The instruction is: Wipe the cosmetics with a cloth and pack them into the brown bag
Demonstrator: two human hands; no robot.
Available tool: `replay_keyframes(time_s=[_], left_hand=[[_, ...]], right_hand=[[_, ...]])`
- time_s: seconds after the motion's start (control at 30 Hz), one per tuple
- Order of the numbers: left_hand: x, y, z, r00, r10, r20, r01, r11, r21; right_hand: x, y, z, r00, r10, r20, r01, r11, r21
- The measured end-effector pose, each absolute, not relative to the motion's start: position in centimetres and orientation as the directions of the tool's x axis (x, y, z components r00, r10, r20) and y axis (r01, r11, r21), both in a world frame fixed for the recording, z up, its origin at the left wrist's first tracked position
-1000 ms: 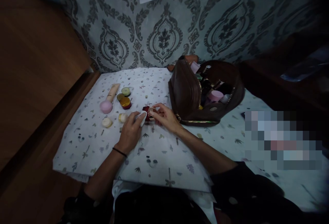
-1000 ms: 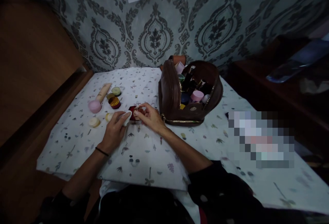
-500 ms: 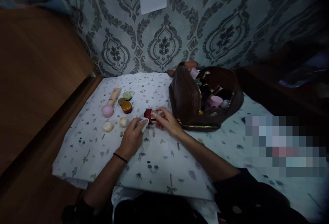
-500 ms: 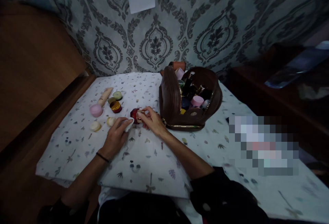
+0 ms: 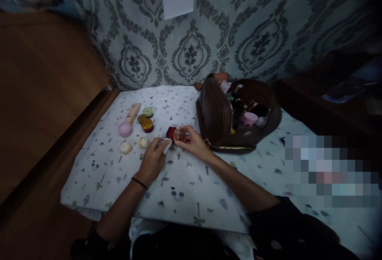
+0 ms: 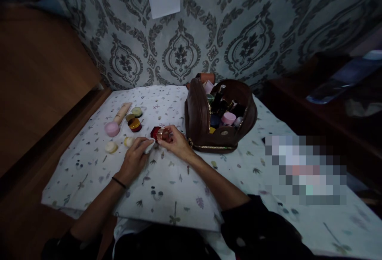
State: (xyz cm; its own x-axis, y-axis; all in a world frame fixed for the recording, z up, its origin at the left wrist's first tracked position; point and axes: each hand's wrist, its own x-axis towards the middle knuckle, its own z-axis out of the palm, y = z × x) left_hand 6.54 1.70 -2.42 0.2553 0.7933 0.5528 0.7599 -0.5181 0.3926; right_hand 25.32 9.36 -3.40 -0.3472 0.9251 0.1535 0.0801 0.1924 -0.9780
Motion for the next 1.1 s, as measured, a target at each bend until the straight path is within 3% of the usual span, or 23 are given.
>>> replay_keyframes(time_s=[0.17,0.3,0.53,0.67,1.1], left_hand=[[6.8,1.4,-1.8,0.221,0.780,0.586,0.747,-0.521,0.413],[6.6,1.3,-1.5,0.218,0.784,0.582,0.746,-0.518,0.418],[6.6,1.7,-1.5,0.225,0.794,0.565,0.751,-0.511,0.419],[6.5,1.7,-1.7,0.210,0.796,0.568,0.763,-0.496,0.413],[6.8,1.5,-2.2,0.274,0.712,0.647,0.836,-0.508,0.205]], right_hand=[[25.4,8.7,-2.6,-0.384,0.922,0.052,0.062,0.081,-0.995],[25.6,8.3,-2.0,-0.417,0.908,0.048,0.151,0.121,-0.981],[26.3,8.9,-2.5,-0.567,0.823,0.024,-0.040,0.002,-0.999],[26.5,8.8,-2.2,-0.573,0.820,-0.006,-0.041,-0.036,-0.999],[25.7,8.8,-2.6,-0.474,0.879,0.043,0.080,0.091,-0.993]])
